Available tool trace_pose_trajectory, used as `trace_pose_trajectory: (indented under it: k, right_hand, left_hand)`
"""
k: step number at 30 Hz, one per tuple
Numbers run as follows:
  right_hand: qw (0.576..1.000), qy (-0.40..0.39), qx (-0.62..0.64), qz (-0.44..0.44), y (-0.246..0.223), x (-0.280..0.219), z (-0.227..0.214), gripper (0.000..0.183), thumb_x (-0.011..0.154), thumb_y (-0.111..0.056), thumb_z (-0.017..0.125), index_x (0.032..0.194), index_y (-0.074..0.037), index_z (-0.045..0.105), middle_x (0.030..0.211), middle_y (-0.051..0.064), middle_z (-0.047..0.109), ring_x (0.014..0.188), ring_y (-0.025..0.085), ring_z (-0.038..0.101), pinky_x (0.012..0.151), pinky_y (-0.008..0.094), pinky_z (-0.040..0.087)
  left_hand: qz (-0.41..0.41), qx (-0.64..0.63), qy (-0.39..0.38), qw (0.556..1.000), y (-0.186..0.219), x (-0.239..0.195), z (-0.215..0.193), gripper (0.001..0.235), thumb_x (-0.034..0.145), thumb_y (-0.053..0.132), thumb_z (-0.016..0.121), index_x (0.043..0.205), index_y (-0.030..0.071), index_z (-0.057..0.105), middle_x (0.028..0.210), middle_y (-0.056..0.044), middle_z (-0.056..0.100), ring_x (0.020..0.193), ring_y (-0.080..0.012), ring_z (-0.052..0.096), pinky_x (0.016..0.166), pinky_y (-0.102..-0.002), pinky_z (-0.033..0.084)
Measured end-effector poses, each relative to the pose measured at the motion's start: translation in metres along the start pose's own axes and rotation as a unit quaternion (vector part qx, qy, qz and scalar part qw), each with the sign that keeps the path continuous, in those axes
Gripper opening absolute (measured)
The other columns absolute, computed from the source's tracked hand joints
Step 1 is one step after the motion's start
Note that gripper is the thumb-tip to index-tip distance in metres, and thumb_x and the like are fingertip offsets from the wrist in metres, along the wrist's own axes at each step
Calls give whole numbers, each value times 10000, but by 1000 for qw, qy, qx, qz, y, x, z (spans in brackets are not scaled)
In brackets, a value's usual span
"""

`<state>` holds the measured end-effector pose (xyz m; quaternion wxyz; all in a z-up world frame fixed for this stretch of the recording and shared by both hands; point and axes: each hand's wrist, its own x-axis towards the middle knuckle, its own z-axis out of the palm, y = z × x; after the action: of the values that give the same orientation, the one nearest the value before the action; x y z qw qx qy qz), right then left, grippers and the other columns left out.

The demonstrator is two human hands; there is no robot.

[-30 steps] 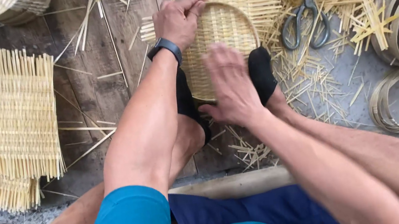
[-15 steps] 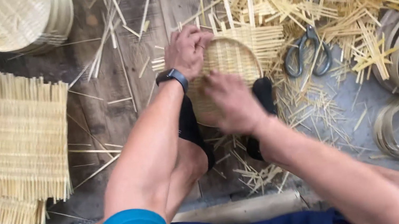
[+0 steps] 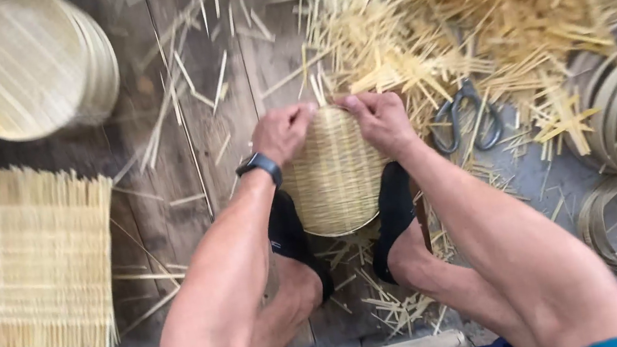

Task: The person sits at a workbench and assembles a round bamboo sieve. They place a woven bamboo mat over a wooden mold, fit a bent bamboo hoop around the mat's edge, trim excess strips with scissors, and press the hoop down to secure the rim, repeating the fitting and trimming steps.

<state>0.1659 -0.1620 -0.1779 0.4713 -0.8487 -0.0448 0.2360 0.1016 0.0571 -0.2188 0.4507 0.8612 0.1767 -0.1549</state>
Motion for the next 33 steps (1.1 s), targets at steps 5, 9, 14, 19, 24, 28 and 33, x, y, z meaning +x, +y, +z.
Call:
trace_pose_trajectory:
  k: [5, 9, 14, 19, 24, 28, 33]
  right_hand:
    - [966, 18, -237, -101, -60, -52, -135, 381, 1129, -387, 465, 1173, -162, 769, 1026, 15, 774, 806, 103, 685, 683, 332, 574]
    - [897, -48, -439, -36, -89, -125, -241, 345, 1093, -400, 579, 1070, -125, 786, 915, 102, 765, 689, 201, 690, 683, 377, 590]
    - [891, -116, -401, 178, 21, -134, -254, 265, 997, -327, 634, 1153, -216, 817, 793, 146, 794, 694, 283, 674, 662, 449, 582]
    - [951, -31, -278, 129, 156, -112, -155, 409, 912, -369, 728, 1180, -61, 735, 1097, 184, 717, 969, 312, 677, 913, 471, 546]
    - [936, 139, -318, 62, 184, -83, -109, 722, 770, -383, 903, 1235, 80, 602, 1294, 323, 536, 1180, 466, 529, 1010, 527, 439]
    - [945, 154, -237, 163, 164, -72, -122, 715, 711, -289, 889, 1264, 39, 577, 1259, 260, 580, 1164, 402, 569, 1021, 497, 457]
    - [922, -32, 91, 375, 196, -100, -152, 429, 773, -140, 745, 1143, 60, 663, 1003, 196, 705, 894, 275, 674, 808, 402, 567]
  left_hand:
    - [48, -147, -58, 986, 22, -23, -28, 571, 615, 278, 992, 1121, 144, 761, 1094, -44, 794, 972, -151, 740, 889, -323, 604]
    - [229, -87, 53, 968, 107, -110, -67, 550, 727, 201, 968, 1209, 125, 715, 1074, -36, 775, 969, -145, 750, 875, -315, 628]
    - [399, 185, 134, 888, 75, -158, -13, 419, 718, -40, 722, 1088, 116, 599, 1000, -99, 629, 962, -297, 618, 837, -429, 502]
    - [266, 184, 93, 942, 14, -179, 34, 478, 739, -92, 611, 1182, 76, 542, 1179, -141, 569, 1171, -324, 562, 1027, -454, 488]
    - [52, -22, 244, 968, 69, -136, 41, 676, 782, 201, 804, 1354, 48, 478, 1386, -226, 505, 1310, -376, 493, 1132, -500, 399]
    - [10, 49, 256, 965, 62, -99, 75, 1132, 702, 301, 870, 1592, 59, 213, 1582, -316, 300, 1461, -499, 262, 1186, -608, 232]
    - [122, 51, 209, 969, 67, -118, 58, 1014, 762, 198, 776, 1630, 293, 260, 1634, -257, 368, 1485, -428, 403, 1210, -564, 353]
